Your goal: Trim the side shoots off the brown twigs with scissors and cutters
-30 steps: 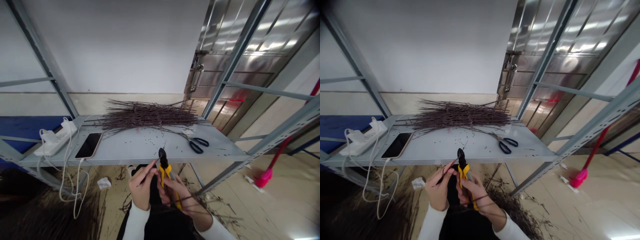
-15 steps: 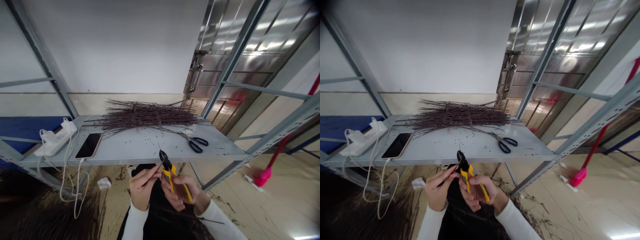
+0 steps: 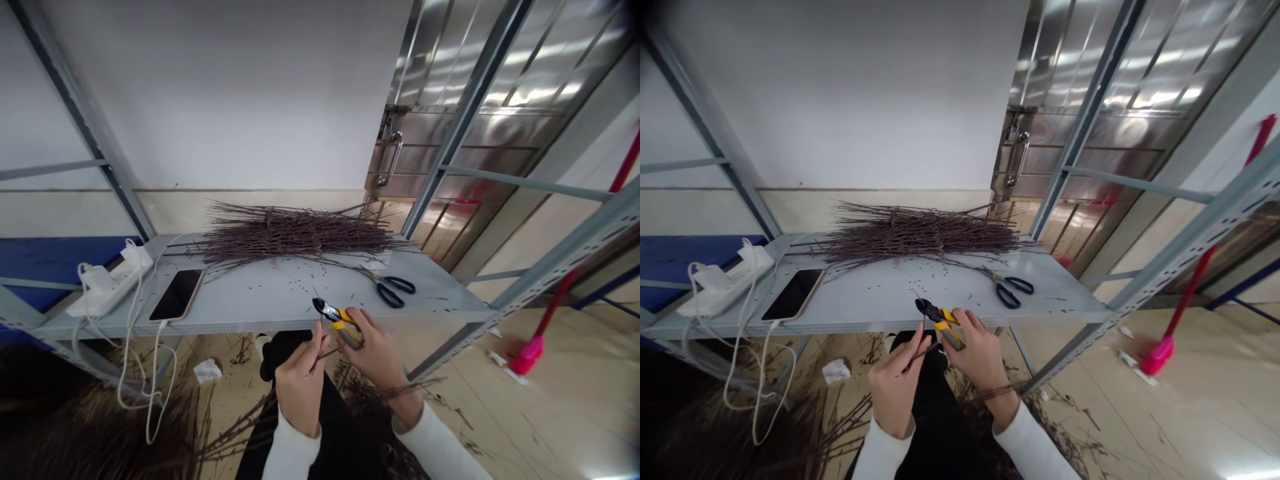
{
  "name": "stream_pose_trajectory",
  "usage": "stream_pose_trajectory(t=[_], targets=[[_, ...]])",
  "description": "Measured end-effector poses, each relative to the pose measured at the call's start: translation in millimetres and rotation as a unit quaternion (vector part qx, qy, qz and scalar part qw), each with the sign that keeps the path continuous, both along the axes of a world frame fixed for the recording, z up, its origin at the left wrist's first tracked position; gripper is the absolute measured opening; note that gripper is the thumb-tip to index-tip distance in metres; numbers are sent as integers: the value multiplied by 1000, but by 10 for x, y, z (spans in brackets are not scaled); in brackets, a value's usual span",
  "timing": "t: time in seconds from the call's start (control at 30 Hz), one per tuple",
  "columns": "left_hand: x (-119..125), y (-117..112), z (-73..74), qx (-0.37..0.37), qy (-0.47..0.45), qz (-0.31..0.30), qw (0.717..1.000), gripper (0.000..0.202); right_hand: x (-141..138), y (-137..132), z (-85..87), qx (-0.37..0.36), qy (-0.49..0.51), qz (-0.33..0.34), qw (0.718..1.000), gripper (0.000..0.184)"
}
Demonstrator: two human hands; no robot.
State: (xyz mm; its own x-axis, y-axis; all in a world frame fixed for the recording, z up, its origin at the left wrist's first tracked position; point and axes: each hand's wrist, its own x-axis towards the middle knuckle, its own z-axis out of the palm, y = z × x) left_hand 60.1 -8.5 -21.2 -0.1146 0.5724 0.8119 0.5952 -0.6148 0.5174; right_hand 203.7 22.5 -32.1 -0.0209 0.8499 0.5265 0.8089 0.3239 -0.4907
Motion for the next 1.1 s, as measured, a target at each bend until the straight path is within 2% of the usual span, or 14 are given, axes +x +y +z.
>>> stream_pose_trajectory(t=[0.07, 0.13, 0.2, 0.27, 0.33, 0.43, 0.5, 0.53, 0.67, 0.8, 1.0, 1.1], targets=[[50, -25, -9, -26, -47, -10, 999, 28, -64, 14, -69, 28, 6, -38, 999, 28], [87, -50, -15, -68, -109, -38, 991, 31, -131, 22, -103, 14, 47, -52, 997, 28], [109, -58, -24, -125, -178, -68, 974, 31, -213, 10, -119, -19, 125, -44, 991, 28], [118, -43, -39, -178, -250, -92, 947, 28, -319, -24, -137, -51, 236, -11, 970, 25], [116, -11, -60, -223, -316, -107, 916, 23, -439, -73, -165, -87, 357, 45, 929, 22], [89, 35, -94, -278, -383, -108, 874, 21, -588, -136, -203, -169, 514, 128, 831, 24], [51, 49, -107, -291, -398, -100, 864, 23, -628, -149, -205, -228, 571, 172, 770, 29], [26, 52, -108, -287, -398, -96, 866, 23, -625, -145, -198, -249, 585, 189, 748, 30], [-91, 51, -79, -247, -373, -96, 889, 20, -491, -93, -129, -314, 580, 265, 703, 31], [-183, 69, -47, -240, -348, -114, 899, 19, -300, -67, -59, -392, 563, 352, 637, 32], [-235, 104, -32, -239, -324, -157, 902, 15, -113, 25, -57, -554, 535, 418, 482, 23], [-232, 100, -19, -233, -298, -169, 910, 15, -64, 123, -161, -580, 494, 492, 421, 17]])
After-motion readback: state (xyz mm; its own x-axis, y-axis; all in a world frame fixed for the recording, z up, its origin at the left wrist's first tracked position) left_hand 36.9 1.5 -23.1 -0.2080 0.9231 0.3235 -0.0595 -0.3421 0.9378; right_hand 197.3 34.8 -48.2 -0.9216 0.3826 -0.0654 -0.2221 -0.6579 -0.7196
